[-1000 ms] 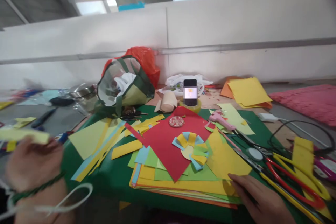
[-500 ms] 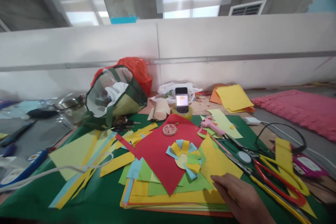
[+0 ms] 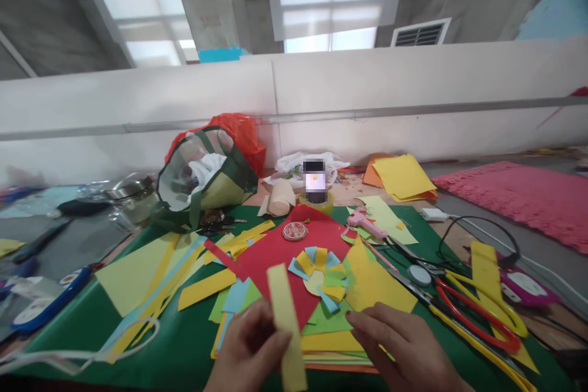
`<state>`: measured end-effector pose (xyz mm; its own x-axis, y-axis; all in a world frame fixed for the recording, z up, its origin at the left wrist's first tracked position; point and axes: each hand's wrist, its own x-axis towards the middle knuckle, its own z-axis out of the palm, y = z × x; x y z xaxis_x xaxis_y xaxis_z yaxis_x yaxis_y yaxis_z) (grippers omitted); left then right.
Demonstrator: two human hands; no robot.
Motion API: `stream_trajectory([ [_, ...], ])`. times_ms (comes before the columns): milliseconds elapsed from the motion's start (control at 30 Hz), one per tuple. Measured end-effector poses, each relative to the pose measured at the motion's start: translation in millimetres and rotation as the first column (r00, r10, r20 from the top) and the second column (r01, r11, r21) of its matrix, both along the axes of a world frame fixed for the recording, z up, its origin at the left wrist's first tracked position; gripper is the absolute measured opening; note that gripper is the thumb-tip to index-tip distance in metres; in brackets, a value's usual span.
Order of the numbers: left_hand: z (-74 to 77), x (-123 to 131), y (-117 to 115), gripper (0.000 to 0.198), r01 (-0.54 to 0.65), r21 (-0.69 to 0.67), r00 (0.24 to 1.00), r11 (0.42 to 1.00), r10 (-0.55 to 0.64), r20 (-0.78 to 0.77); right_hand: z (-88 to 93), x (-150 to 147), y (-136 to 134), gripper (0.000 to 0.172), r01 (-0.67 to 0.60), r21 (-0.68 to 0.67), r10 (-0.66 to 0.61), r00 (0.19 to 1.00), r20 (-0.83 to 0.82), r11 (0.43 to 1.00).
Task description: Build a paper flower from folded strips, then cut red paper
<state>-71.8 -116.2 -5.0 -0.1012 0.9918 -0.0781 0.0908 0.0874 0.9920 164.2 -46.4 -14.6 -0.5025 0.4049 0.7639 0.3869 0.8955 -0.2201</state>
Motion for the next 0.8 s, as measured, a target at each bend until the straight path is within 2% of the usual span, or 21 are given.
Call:
stream_trajectory([
  [67,22.5,21.4,34.4,0.044,0.133,-0.045,0.955,0.99,-0.116,0.274,5.7,3.8,-2.2,0.025,0.07,0.03,-0.069,0.997,-0.015,0.997],
  [100,31.7,32.6,50.0,0.045,0.194,-0.047,0.919,0.98,-0.165,0.357,7.8,6.4,-2.1,0.027,0.104,0.042,-0.103,0.994,-0.03,0.994],
  [200,43.8,60.6,85.2,0.046,0.352,-0.001,0.837,0.936,-0.314,0.449,12.7,14.3,3.5,0.034,0.15,0.077,-0.146,0.988,-0.059,0.986],
  [300,33.9,74.3,105.1,0.05,0.416,0.01,0.796,0.909,-0.37,0.478,17.3,18.4,11.6,0.036,0.142,0.075,-0.14,0.99,-0.032,0.987],
  [433,9.1,75.6,119.7,0.049,0.443,0.031,0.8,0.896,-0.411,0.437,17.4,15.6,17.1,0.023,0.154,-0.004,-0.154,0.988,0.032,0.988],
  [600,-12.1,71.0,129.8,0.044,0.418,-0.024,0.826,0.908,-0.369,0.426,4.6,4.9,21.3,0.02,0.109,-0.141,-0.115,0.993,-0.036,0.984],
  [700,-14.7,70.2,131.4,0.048,0.411,-0.035,0.846,0.911,-0.367,0.387,-0.6,0.7,24.4,0.017,0.105,-0.32,-0.148,0.982,-0.114,0.942],
  [800,-13.2,70.7,130.8,0.048,0.435,-0.022,0.855,0.9,-0.405,0.325,-1.9,-1.2,28.9,0.022,0.129,-0.522,-0.256,0.95,-0.179,0.843],
])
